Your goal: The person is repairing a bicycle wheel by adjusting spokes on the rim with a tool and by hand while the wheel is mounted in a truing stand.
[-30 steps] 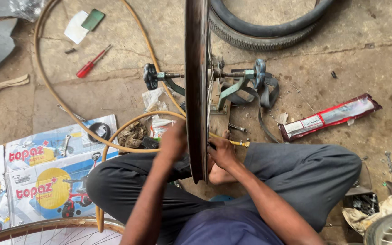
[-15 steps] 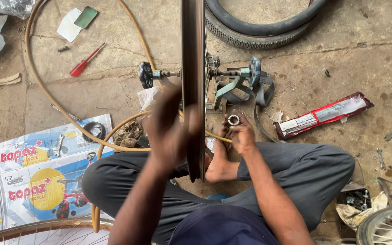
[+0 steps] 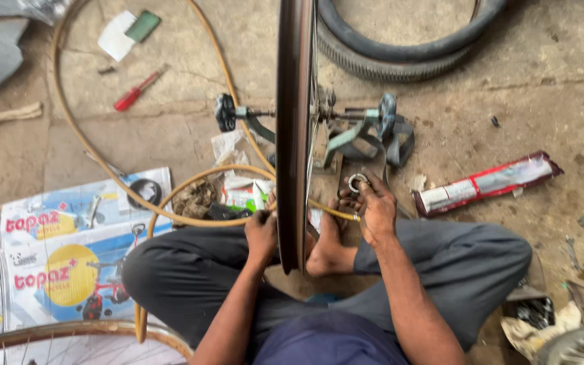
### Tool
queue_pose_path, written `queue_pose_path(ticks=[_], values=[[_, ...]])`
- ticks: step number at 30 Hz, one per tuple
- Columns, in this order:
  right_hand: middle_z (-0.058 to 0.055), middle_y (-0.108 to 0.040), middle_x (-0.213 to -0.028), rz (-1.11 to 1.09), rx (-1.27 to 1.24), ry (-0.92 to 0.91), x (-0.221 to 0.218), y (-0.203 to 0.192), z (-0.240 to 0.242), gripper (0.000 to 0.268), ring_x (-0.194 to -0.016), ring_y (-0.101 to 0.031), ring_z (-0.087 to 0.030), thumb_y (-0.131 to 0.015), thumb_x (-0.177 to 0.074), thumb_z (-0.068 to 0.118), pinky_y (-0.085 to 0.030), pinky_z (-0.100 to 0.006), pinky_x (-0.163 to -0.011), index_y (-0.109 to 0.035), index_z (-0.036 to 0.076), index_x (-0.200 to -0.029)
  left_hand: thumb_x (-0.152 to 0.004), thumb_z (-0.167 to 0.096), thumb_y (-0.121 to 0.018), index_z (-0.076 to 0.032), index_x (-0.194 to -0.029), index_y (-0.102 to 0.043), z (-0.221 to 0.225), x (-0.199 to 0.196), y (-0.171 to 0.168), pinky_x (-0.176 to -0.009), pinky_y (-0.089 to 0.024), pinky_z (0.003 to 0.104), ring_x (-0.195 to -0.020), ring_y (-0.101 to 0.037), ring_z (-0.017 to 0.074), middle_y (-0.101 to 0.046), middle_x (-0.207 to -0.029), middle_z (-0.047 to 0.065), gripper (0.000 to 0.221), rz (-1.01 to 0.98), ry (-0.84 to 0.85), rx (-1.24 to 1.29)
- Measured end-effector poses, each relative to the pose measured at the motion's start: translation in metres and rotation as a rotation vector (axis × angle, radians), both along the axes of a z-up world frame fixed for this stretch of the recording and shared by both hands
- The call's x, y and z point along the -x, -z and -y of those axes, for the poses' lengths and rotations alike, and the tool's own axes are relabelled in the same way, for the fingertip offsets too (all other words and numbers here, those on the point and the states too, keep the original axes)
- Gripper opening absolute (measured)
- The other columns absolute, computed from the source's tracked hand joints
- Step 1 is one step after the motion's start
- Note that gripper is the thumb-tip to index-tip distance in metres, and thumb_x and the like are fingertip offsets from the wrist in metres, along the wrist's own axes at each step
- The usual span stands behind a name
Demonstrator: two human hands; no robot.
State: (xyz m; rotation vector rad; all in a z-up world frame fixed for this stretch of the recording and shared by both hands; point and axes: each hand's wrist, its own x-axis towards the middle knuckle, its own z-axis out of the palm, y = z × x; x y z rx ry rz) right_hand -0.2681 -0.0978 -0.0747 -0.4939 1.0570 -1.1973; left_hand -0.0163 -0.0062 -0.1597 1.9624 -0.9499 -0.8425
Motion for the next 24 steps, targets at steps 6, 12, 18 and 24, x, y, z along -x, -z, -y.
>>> queue_pose_path(ticks=[6, 12, 18, 24], values=[[-0.015, -0.072, -0.109, -0.168, -0.061, -0.019, 0.005, 0.027, -0.021, 0.035, -0.082, -0.073, -0.024, -0.053, -0.104, 0.006, -0.062, -0.035, -0.067, -0.059, -0.003, -0.137, -0.094, -0.018, -0.07, 0.008, -0.1, -0.071, 0.014, 0.003, 0.008, -0.071, -0.056, 0.032, -0.077, -0.068, 0.0151, -0.077, -0.089, 0.018, 0.027, -0.337, -0.097, 0.047], [-0.014, -0.073, -0.104, -0.225, -0.077, -0.078, -0.011, 0.068, -0.019, 0.037, -0.078, -0.072, -0.021, -0.056, -0.099, 0.004, -0.061, -0.032, -0.063, -0.061, -0.001, -0.135, -0.091, -0.016, -0.071, 0.006, -0.104, -0.074, 0.065, -0.007, 0.045, -0.077, -0.057, 0.033, -0.08, -0.072, 0.0192, -0.078, -0.092, 0.019, 0.026, -0.07, 0.012, 0.109], [-0.013, -0.073, -0.101, -0.394, -0.124, -0.197, -0.018, 0.111, -0.016, 0.038, -0.076, -0.071, -0.018, -0.06, -0.098, 0.005, -0.06, -0.029, -0.062, -0.062, 0.0, -0.135, -0.086, -0.023, -0.077, 0.003, -0.109, -0.072, 0.095, -0.011, 0.046, -0.082, -0.056, 0.044, -0.091, -0.073, 0.0351, -0.075, -0.099, 0.024, 0.035, 0.041, 0.037, -0.017], [-0.01, -0.075, -0.103, -0.585, -0.038, -0.289, -0.021, 0.119, -0.025, 0.035, -0.072, -0.072, -0.015, -0.064, -0.095, 0.008, -0.06, -0.028, -0.058, -0.066, 0.0, -0.129, -0.093, -0.02, -0.065, 0.001, -0.112, -0.071, 0.15, -0.027, 0.094, -0.091, -0.053, 0.048, -0.104, -0.068, 0.0411, -0.073, -0.107, 0.025, 0.028, 0.155, 0.279, 0.167]])
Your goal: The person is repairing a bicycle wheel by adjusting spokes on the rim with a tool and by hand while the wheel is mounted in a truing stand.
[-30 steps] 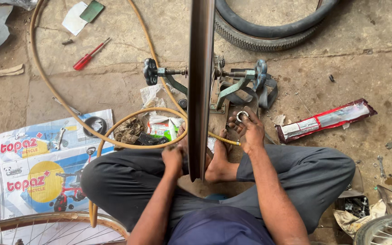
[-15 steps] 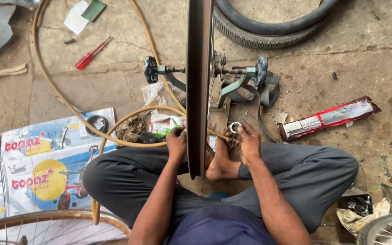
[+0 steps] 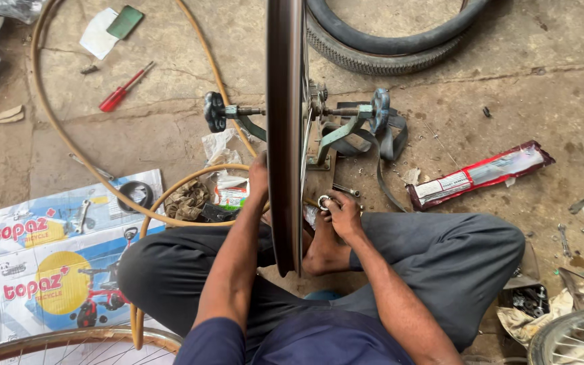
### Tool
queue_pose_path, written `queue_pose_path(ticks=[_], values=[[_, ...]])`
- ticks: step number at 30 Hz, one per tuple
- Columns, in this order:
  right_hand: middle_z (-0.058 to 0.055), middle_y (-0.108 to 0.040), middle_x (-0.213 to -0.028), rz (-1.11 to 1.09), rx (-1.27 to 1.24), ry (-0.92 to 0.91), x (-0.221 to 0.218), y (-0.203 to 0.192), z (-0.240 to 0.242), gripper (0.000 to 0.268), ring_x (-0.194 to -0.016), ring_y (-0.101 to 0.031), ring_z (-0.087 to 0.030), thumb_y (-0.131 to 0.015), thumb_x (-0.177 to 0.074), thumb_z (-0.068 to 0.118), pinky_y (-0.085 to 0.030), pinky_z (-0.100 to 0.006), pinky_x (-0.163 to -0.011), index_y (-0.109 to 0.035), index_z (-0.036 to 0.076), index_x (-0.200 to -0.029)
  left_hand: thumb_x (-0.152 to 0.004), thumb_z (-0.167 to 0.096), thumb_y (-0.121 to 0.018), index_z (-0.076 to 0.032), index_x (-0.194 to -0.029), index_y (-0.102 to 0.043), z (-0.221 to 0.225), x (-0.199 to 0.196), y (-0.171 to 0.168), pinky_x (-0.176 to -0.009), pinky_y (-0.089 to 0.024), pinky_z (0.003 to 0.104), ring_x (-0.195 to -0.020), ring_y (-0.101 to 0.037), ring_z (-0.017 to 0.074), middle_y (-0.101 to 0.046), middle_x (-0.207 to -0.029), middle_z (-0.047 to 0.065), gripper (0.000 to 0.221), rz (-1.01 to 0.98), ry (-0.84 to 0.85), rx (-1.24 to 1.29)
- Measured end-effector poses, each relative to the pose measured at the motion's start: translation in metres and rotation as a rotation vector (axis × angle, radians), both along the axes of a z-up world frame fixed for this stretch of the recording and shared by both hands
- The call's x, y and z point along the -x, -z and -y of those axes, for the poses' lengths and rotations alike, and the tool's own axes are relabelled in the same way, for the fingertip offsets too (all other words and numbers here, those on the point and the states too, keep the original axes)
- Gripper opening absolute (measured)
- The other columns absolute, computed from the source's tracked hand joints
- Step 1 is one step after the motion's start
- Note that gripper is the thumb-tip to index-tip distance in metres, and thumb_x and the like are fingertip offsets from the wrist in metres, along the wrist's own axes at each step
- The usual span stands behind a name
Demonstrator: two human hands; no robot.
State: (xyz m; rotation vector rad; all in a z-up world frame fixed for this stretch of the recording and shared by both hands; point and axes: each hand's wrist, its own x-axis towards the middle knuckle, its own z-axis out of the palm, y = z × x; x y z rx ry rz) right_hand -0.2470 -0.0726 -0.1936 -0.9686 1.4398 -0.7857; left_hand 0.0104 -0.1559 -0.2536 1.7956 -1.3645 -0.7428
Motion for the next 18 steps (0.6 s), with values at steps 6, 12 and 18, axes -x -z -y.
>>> queue_pose_path(ticks=[6, 12, 18], values=[[-0.008, -0.077, -0.099, -0.046, 0.042, 0.011, 0.006, -0.003, -0.003, 0.03, -0.07, -0.072, -0.012, -0.068, -0.094, 0.009, -0.059, -0.024, -0.056, -0.071, 0.003, -0.123, -0.096, -0.023, -0.061, -0.002, -0.112, -0.071, 0.028, 0.001, 0.027, -0.083, -0.056, 0.046, -0.094, -0.072, 0.0372, -0.075, -0.099, 0.022, 0.027, 0.042, 0.123, -0.024], [-0.012, -0.079, -0.106, -0.401, 0.326, 0.021, 0.029, 0.023, 0.037, 0.025, -0.09, -0.071, -0.02, -0.075, -0.09, 0.014, -0.058, -0.037, -0.079, -0.08, 0.009, -0.114, -0.092, -0.014, -0.067, 0.004, -0.117, -0.068, -0.004, -0.001, -0.03, -0.083, -0.057, 0.04, -0.097, -0.071, 0.0305, -0.074, -0.107, 0.02, 0.031, 0.037, -0.225, 0.253], [-0.019, -0.069, -0.101, -0.723, 0.353, -0.152, 0.009, 0.029, 0.108, 0.054, -0.092, -0.065, -0.031, -0.092, -0.073, 0.037, -0.053, -0.046, -0.08, -0.074, 0.007, -0.115, -0.093, -0.014, -0.074, 0.0, -0.11, -0.07, -0.103, -0.009, -0.197, -0.08, -0.057, 0.035, -0.089, -0.073, 0.0238, -0.076, -0.099, 0.016, 0.023, -0.141, -0.252, 0.097]])
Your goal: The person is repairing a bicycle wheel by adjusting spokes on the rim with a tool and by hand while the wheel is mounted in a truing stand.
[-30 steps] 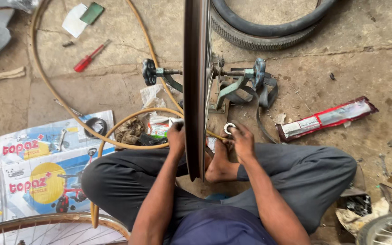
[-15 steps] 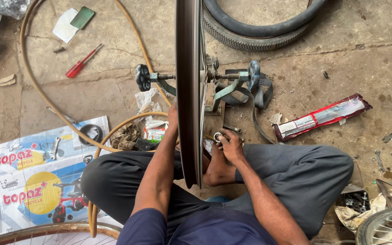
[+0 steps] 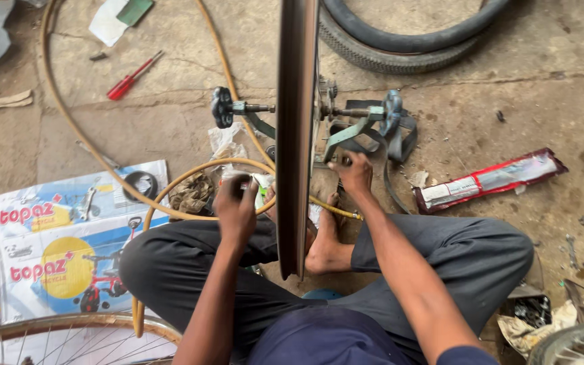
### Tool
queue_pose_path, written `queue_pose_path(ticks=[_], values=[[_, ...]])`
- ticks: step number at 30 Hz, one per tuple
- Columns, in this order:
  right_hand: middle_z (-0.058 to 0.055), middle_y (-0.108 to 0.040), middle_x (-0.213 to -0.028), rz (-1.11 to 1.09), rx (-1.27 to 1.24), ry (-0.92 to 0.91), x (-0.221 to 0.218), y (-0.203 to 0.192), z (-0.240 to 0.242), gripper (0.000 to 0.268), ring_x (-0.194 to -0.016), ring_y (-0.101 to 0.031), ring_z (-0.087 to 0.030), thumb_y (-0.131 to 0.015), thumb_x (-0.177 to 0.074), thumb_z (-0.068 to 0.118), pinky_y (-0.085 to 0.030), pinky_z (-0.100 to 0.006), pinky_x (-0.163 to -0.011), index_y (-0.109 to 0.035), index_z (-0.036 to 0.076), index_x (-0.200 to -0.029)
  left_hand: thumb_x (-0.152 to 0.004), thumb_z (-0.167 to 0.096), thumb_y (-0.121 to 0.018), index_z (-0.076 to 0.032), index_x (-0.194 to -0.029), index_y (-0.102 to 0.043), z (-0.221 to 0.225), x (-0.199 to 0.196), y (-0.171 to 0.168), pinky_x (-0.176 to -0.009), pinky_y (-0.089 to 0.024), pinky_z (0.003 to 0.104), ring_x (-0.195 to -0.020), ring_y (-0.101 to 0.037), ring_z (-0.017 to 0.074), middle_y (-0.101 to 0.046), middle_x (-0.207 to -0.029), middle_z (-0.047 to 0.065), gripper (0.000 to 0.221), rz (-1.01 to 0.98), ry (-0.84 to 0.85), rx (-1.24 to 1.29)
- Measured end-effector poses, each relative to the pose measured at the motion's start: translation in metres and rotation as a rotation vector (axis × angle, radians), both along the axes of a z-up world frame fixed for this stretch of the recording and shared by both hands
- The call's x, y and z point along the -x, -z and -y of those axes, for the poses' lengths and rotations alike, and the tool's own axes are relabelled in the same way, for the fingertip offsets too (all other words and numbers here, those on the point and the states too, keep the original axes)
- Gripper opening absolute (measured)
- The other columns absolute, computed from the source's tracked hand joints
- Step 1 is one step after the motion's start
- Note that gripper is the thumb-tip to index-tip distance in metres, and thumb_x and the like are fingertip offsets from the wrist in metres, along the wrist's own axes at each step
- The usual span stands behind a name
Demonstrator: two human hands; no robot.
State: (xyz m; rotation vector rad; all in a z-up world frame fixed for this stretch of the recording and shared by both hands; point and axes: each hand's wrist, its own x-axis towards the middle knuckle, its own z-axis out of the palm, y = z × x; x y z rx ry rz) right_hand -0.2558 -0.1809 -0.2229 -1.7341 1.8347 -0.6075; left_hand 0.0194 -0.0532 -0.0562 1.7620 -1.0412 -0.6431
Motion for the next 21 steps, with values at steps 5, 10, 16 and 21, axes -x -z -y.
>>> queue_pose_path(ticks=[5, 10, 16, 21], values=[[-0.017, -0.064, -0.091, -0.049, -0.02, -0.073, -0.028, 0.014, 0.031, 0.051, -0.085, -0.064, -0.03, -0.093, -0.072, 0.037, -0.054, -0.044, -0.074, -0.067, -0.003, -0.09, -0.095, -0.012, -0.073, -0.001, -0.102, -0.07, -0.064, 0.003, -0.051, -0.074, -0.057, 0.032, -0.082, -0.073, 0.0222, -0.075, -0.091, 0.012, 0.013, 0.118, -0.026, 0.061], [-0.019, -0.063, -0.08, -0.007, 0.005, -0.005, -0.033, 0.045, 0.045, 0.041, -0.076, -0.065, -0.032, -0.078, -0.087, 0.032, -0.052, -0.047, -0.068, -0.063, -0.006, -0.085, -0.092, -0.007, -0.074, -0.001, -0.1, -0.069, -0.083, 0.014, -0.046, -0.072, -0.058, 0.032, -0.079, -0.073, 0.0229, -0.073, -0.09, 0.012, 0.011, 0.106, 0.012, 0.081], [-0.02, -0.066, -0.074, 0.035, 0.032, 0.028, -0.032, 0.049, 0.041, 0.048, -0.071, -0.066, -0.032, -0.063, -0.092, 0.041, -0.051, -0.046, -0.065, -0.063, -0.004, -0.076, -0.09, -0.004, -0.073, -0.002, -0.102, -0.068, -0.086, 0.034, -0.027, -0.072, -0.058, 0.035, -0.081, -0.073, 0.0266, -0.07, -0.093, 0.013, 0.013, 0.112, 0.161, 0.066], [-0.016, -0.07, -0.078, 0.199, 0.016, 0.084, -0.036, 0.037, 0.041, 0.041, -0.073, -0.067, -0.031, -0.055, -0.097, 0.036, -0.051, -0.045, -0.066, -0.066, 0.001, -0.079, -0.088, 0.001, -0.07, -0.002, -0.107, -0.067, -0.08, 0.044, -0.012, -0.075, -0.058, 0.041, -0.088, -0.071, 0.0363, -0.07, -0.098, 0.016, 0.02, 0.141, 0.284, 0.037]])
